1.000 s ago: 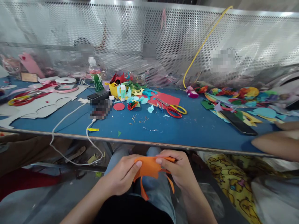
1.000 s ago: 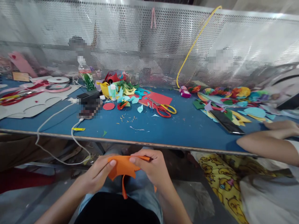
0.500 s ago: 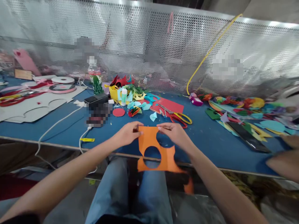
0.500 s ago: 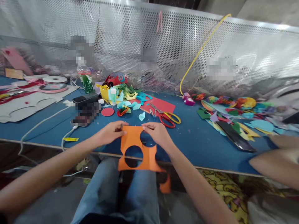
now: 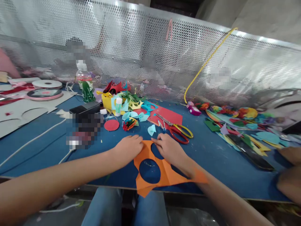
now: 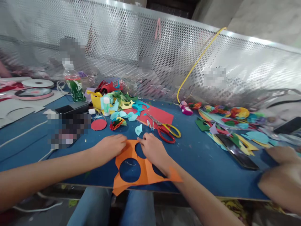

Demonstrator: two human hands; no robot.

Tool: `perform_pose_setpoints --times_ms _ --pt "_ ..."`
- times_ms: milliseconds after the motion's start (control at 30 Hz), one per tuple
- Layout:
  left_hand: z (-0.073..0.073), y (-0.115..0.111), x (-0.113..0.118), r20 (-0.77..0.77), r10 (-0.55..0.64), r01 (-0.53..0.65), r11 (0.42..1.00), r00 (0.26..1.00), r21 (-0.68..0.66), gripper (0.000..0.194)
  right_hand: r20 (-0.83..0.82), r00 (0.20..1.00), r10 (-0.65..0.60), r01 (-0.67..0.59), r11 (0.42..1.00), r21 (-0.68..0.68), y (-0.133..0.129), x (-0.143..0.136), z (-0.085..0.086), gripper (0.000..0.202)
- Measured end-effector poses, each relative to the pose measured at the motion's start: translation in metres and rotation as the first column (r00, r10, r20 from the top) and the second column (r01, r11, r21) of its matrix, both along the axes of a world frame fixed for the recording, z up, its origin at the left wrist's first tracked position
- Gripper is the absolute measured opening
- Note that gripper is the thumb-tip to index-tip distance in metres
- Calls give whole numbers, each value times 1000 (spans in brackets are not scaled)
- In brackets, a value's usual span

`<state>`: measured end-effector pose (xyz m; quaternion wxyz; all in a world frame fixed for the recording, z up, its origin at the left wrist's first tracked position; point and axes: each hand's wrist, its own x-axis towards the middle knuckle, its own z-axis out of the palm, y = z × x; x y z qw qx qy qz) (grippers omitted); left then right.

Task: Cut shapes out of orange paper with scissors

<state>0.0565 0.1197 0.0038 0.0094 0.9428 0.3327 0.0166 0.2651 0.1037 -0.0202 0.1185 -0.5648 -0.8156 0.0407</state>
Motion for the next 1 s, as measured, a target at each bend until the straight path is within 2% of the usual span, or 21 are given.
perform_pose_setpoints --times_ms 67,167,300,367,433,533,633,800,900,1000 --pt "-4 2 -1 -37 -61 62 998 997 19 24 64 998 5 -5 1000 4 -5 2 4 31" --pt "-7 5 -2 -46 -107 109 993 993 38 25 103 994 -33 33 999 2 -2 12 14 30" --pt "-2 8 -5 -13 -114 114 993 993 4 35 123 965 -230 232 973 -6 29 35 27 25" --pt "0 11 -9 16 -109 109 993 994 -35 39 148 948 -281 293 954 -66 48 45 27 26" --pt "1 15 -13 44 -101 104 992 994 -73 44 154 948 -279 300 945 -133 62 51 24 25" --pt "1 18 -17 93 -71 84 986 993 -147 50 122 953 -276 294 941 -166 69 54 20 22" --pt "1 18 -19 149 -15 51 969 989 -240 51 51 939 -340 343 936 -74 63 59 31 16" --pt "3 16 -19 172 55 -7 963 984 -271 51 -191 910 -369 396 909 131 50 71 77 19" --pt "3 14 -20 162 73 -29 966 984 -257 52 -365 893 -263 354 912 207 41 63 98 30" --pt "3 13 -20 146 84 -48 971 986 -235 52 -472 871 -134 286 920 268 29 44 103 34"
